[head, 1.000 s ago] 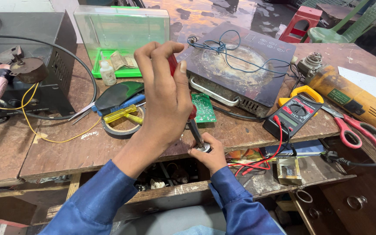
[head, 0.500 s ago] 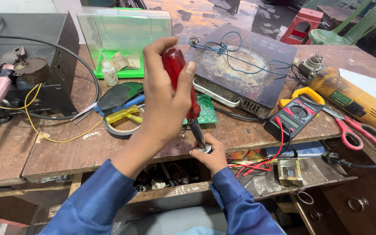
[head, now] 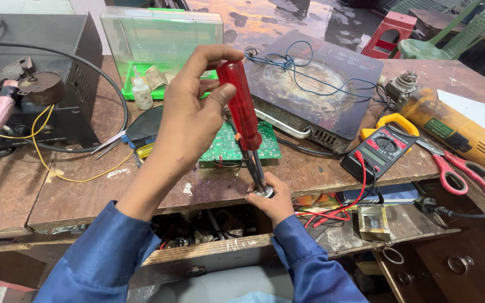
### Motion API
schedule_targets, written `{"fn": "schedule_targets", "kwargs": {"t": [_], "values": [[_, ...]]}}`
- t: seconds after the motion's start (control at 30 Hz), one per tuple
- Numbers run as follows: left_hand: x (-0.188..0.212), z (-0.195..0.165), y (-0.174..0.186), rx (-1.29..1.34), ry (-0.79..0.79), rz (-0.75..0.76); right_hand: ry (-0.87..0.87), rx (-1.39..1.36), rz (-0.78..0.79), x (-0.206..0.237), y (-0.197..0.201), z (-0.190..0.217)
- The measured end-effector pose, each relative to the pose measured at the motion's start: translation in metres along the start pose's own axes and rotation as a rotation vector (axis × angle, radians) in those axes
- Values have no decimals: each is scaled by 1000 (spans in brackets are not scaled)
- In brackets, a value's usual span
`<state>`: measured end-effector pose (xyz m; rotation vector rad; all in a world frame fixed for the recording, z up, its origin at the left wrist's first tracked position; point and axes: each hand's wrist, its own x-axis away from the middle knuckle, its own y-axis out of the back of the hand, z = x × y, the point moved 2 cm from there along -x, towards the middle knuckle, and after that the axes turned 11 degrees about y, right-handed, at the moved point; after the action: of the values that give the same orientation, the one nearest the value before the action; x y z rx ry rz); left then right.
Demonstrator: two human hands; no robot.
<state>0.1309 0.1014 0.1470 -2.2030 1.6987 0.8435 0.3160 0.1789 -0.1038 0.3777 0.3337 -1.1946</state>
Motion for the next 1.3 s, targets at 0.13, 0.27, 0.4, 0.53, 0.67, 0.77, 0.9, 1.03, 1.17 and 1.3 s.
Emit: {"fn": "schedule_targets", "kwargs": {"t": [0.13, 0.27, 0.4, 0.53, 0.67, 0.77, 0.9, 1.03, 1.17, 1.3], "values": [[-1, -2, -1, -5, 17, -23, -5, 37, -12, 0, 1, 1], [-7, -3, 0, -61, -5, -90, 16, 61, 2, 0, 1, 2], [-15, -1, 1, -229, -47, -197, -3, 73, -9, -1, 0, 3], [-25, 8, 1, 87, -47, 30, -62, 33, -24, -1, 0, 5], [-24, 20, 1, 164, 69, 47, -17, 31, -8, -1, -1, 9], [-20, 23, 0, 237, 95, 62, -10, 21, -2, -1, -1, 11], [-15, 13, 2, -175, -106, -136, 5, 43, 3, 0, -1, 13], [-12, 6, 1, 4, -40, -40, 10, 39, -1, 0, -1, 13], [-10, 1, -1, 64, -117, 60, 31, 49, 7, -1, 0, 10], [-7, 2, -3, 26, -68, 39, 20, 43, 0, -1, 1, 7]]}}
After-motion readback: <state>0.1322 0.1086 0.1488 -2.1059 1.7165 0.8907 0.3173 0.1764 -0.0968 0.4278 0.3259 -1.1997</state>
